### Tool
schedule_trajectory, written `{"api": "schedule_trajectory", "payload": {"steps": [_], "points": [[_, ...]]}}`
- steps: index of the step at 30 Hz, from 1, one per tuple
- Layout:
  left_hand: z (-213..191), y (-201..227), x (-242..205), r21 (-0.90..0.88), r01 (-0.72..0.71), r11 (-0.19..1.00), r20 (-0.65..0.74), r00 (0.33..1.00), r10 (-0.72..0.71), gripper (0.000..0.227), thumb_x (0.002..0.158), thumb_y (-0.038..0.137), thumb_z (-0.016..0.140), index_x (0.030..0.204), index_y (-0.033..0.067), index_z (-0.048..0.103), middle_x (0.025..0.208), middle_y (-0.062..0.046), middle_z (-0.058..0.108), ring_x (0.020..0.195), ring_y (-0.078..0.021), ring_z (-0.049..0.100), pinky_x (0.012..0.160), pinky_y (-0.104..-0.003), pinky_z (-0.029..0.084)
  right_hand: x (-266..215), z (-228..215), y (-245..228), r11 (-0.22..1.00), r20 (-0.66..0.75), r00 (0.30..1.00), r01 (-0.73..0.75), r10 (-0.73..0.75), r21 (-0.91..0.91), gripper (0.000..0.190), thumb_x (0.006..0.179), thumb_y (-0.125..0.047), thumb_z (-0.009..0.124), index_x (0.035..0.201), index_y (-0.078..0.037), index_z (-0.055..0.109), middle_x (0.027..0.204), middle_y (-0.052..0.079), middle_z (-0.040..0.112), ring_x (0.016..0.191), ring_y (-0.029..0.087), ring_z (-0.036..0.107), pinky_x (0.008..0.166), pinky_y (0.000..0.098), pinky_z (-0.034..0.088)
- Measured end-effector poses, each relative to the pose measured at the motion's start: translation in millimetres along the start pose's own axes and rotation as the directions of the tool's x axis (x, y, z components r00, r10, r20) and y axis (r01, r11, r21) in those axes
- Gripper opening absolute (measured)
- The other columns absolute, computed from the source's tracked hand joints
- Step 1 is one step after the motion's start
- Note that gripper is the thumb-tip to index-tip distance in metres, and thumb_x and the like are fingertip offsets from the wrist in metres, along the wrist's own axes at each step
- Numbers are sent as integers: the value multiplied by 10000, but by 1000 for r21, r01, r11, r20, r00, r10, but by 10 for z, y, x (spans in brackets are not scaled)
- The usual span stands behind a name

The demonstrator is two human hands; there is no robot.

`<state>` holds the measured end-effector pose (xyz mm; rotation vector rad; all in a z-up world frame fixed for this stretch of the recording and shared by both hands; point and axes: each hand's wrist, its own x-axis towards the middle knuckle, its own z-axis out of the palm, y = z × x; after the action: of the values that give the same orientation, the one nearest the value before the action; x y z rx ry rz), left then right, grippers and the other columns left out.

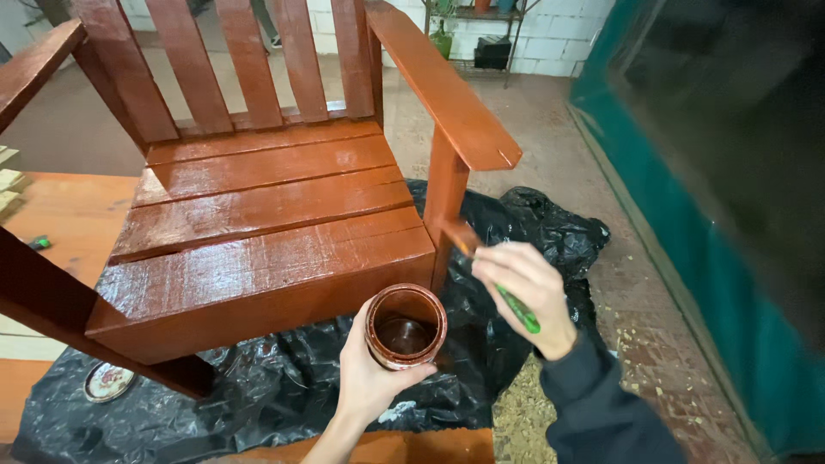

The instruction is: The person applies a dark brown wood stain to a wooden armchair using a paintbrush. They systematically cover the seat slats, armrests, and legs, dipping the brush into a container of stain as needed.

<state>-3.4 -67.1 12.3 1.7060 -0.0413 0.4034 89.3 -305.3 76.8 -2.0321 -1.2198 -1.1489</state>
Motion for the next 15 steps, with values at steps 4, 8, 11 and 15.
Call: {"api": "schedule_trajectory", "payload": {"steps": [4, 8, 11, 15], "points": [[49, -99, -35, -22, -64, 998, 3, 998, 64, 1111, 449, 344, 1024, 1413, 72, 543, 1372, -87, 683, 1284, -207, 633, 1109, -351, 452, 352, -231, -152, 998, -20, 1000, -6, 5, -64, 124, 988, 19, 672, 1098, -18, 717, 1197, 162, 687, 1080, 369, 660, 951, 464, 549], [38, -94, -60, -37, 5, 999, 31, 1000, -3, 1096, 439, 320, 1024, 1405, 89, 560, 1373, -74, 697, 1271, -208, 658, 1097, -357, 475, 463, -186, -182, 983, -111, 993, 12, -33, -183, 107, 979, 32, 699, 1069, 4, 749, 1193, 186, 699, 1099, 380, 669, 995, 485, 587], [11, -82, -67, -59, 21, 998, 37, 999, -19, 1114, 446, 324, 1033, 1421, 82, 549, 1387, -82, 696, 1286, -215, 659, 1107, -365, 477, 268, 3, -147, 987, -130, 991, -9, -12, -162, 130, 955, 22, 717, 1077, -4, 753, 1187, 182, 708, 1099, 375, 674, 1003, 479, 589], [-9, -174, -62, -115, 52, 992, 22, 999, -49, 1130, 423, 292, 1050, 1413, 62, 557, 1357, -88, 722, 1267, -202, 677, 1115, -358, 470, -160, 225, -183, 985, -94, 991, -107, 94, -135, 181, 890, -28, 768, 1070, -44, 768, 1177, 138, 730, 1077, 316, 695, 1014, 443, 582]]}}
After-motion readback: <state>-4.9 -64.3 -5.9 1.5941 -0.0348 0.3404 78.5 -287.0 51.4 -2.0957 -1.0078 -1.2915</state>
